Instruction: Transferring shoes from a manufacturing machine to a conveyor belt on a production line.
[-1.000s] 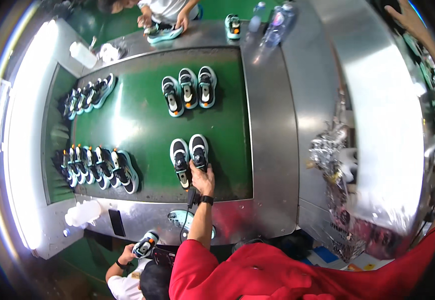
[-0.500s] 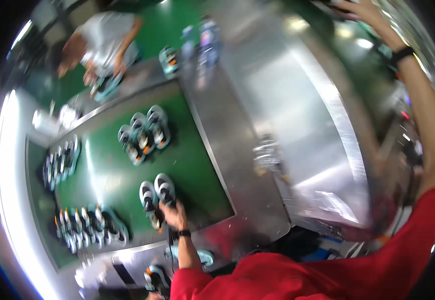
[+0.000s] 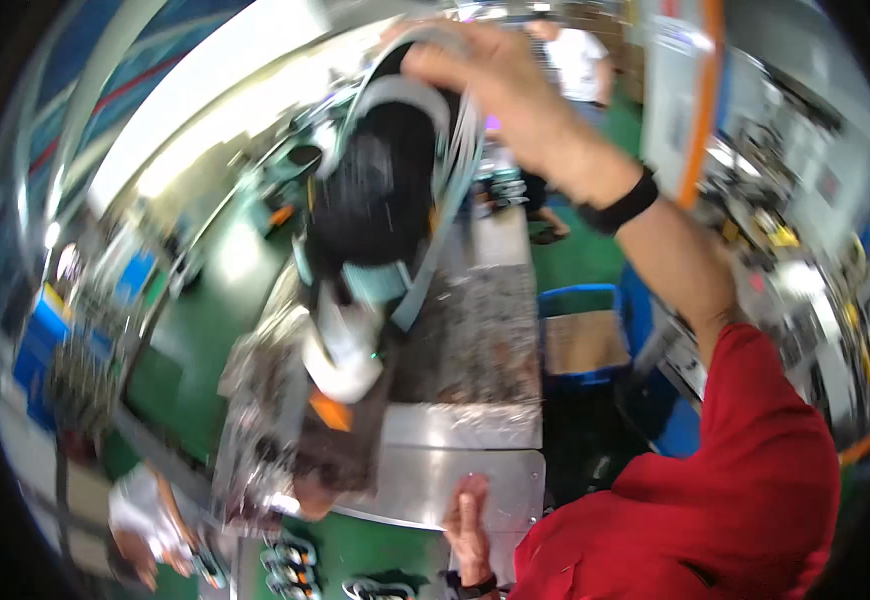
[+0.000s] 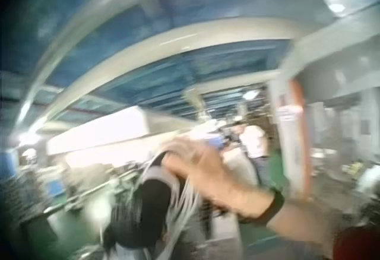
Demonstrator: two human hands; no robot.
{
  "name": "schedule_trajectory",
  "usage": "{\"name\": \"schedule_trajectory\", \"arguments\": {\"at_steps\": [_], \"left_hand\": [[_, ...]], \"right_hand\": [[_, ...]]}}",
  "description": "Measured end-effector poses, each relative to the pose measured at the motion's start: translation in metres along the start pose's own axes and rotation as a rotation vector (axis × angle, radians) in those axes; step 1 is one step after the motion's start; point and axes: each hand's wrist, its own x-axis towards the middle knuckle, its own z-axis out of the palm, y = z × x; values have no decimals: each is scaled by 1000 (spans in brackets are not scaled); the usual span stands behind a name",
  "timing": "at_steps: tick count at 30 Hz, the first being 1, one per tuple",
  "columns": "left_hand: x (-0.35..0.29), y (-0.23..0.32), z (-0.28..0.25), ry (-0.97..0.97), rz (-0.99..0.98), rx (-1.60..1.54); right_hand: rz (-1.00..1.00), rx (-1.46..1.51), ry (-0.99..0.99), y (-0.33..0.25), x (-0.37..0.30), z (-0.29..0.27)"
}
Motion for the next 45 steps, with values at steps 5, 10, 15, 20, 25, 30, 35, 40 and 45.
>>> {"name": "schedule_trajectory", "arguments": {"at_steps": [5, 10, 15, 20, 25, 30, 35, 40, 45], "left_hand": [[22, 28, 201, -753, -451, -488], [-54, -18, 351, -1048, -499, -205], [-93, -147, 447, -1028, -529, -138], [-176, -218, 552, -1083, -351, 281], [-245, -328, 641, -1342, -354, 482], [-216, -485, 757, -1486, -225, 918], [-224, -592, 848, -1152, 218, 1101], [-225, -616, 884, -1220, 210, 1299], [-177, -558, 855, -1132, -329, 871]], "right_hand": [[102, -118, -69, -3, -165, -126], [197, -361, 144, -24, -346, -258], [613, -82, 660, -96, -528, -356], [703, -224, 1062, -142, -625, -393], [763, -323, 1522, -179, -741, -479], [705, -652, 1697, -227, -799, -534], [766, -901, 1772, -264, -821, -562], [944, -1061, 1758, -279, -819, -586], [1155, -1244, 1489, -253, -759, -687]]}}
